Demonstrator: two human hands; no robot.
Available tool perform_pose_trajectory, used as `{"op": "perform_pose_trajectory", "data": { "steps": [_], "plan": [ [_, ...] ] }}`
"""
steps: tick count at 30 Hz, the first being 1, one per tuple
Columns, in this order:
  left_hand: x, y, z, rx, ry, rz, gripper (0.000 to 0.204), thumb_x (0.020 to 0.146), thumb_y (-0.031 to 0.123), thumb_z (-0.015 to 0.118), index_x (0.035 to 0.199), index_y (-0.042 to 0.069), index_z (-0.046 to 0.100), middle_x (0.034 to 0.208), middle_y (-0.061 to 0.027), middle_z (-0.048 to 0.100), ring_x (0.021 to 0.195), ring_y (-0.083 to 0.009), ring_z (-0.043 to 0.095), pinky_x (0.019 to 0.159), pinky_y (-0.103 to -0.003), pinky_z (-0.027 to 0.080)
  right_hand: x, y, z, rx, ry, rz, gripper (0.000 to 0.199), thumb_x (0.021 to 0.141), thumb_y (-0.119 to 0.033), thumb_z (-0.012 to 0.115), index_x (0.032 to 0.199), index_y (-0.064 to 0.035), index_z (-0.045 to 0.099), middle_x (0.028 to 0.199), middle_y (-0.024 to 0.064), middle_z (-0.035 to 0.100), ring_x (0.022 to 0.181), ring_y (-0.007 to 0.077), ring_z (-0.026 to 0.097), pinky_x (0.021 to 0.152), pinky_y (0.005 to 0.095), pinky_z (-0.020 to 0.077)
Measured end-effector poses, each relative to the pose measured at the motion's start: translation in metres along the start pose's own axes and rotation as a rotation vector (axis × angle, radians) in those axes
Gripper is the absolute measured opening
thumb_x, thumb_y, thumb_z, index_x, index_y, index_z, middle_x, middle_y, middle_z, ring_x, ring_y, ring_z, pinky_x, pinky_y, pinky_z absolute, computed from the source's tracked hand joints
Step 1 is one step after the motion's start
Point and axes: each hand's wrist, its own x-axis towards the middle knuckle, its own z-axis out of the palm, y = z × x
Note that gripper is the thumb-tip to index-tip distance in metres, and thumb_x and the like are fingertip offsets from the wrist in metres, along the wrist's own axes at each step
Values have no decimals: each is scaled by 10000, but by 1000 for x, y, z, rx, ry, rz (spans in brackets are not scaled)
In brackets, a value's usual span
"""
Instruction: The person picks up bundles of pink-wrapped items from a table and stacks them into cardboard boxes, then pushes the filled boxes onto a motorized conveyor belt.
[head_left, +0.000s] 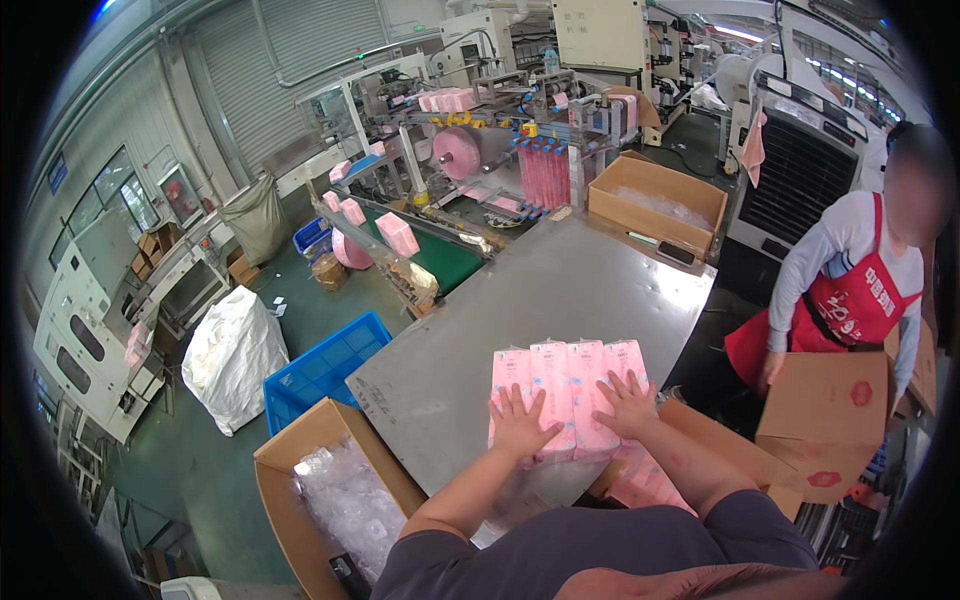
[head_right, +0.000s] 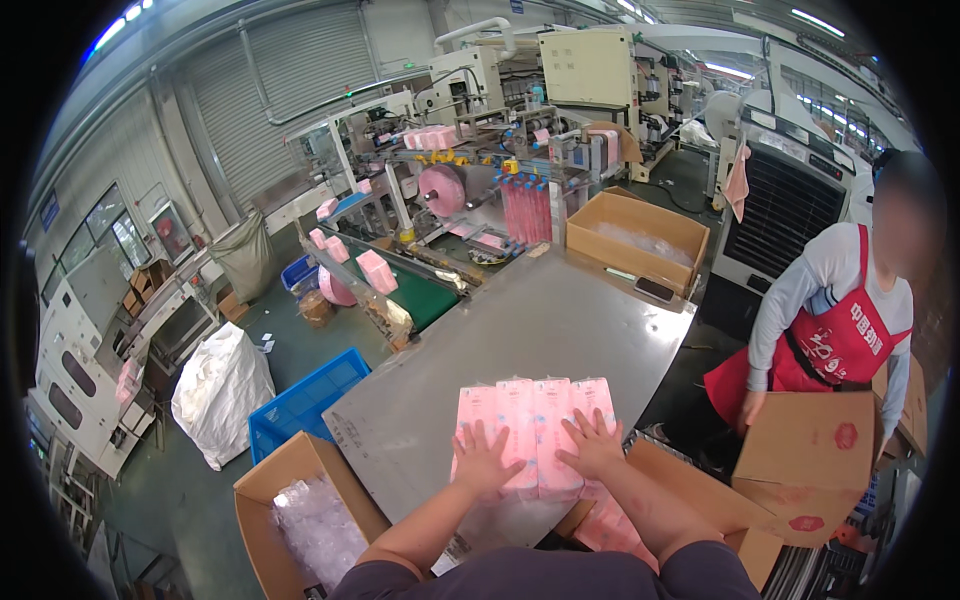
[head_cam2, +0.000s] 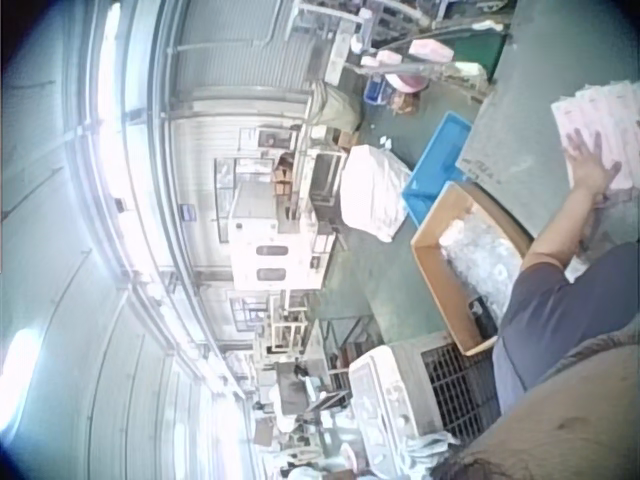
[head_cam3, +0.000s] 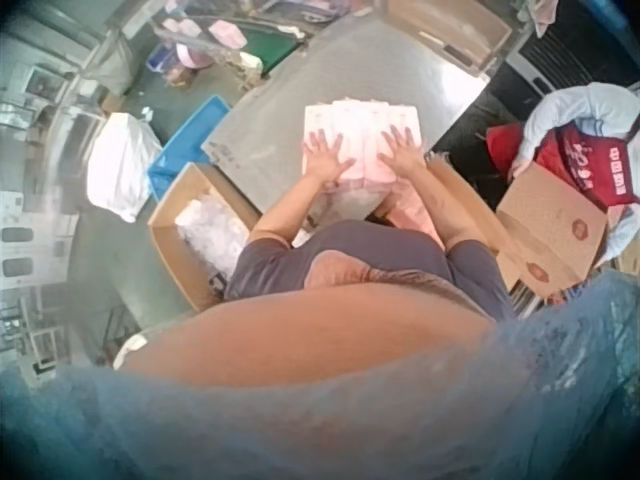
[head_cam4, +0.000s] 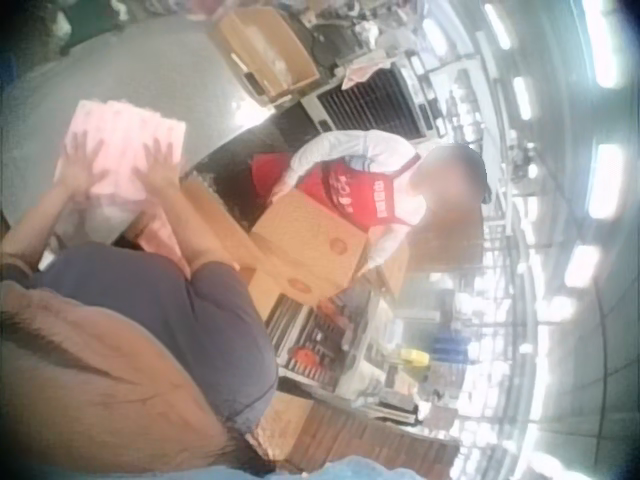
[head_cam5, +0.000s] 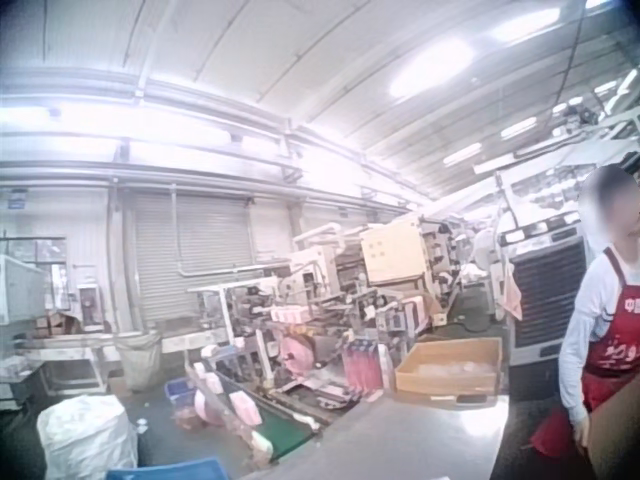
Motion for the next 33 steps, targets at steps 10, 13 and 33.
{"op": "perform_pose_trajectory", "data": {
  "steps": [10,13,33],
  "plan": [
    [76,-48,-20,-285,70,-76,894,842,750,482,1539,220,297,1601,-243,121,1482,-459,38,1104,-723,51,4,1,-1,25,-6,8,766,906,-675,413,1548,-288,256,1642,18,127,1506,354,64,1134,681,93],
    [159,-90,-28,-314,201,-156,869,850,717,506,1532,214,313,1603,-231,123,1482,-453,40,1104,-722,86,6,-1,-3,19,-25,21,768,895,-684,424,1542,-299,270,1640,18,135,1507,351,60,1133,678,95],
    [135,-187,6,-245,210,538,354,912,339,596,1151,79,620,1470,-231,402,1422,-400,290,1165,-632,145,19,42,17,556,372,214,855,837,-338,717,1535,-130,270,1564,253,208,1441,380,261,1138,458,309]
  ]
}}
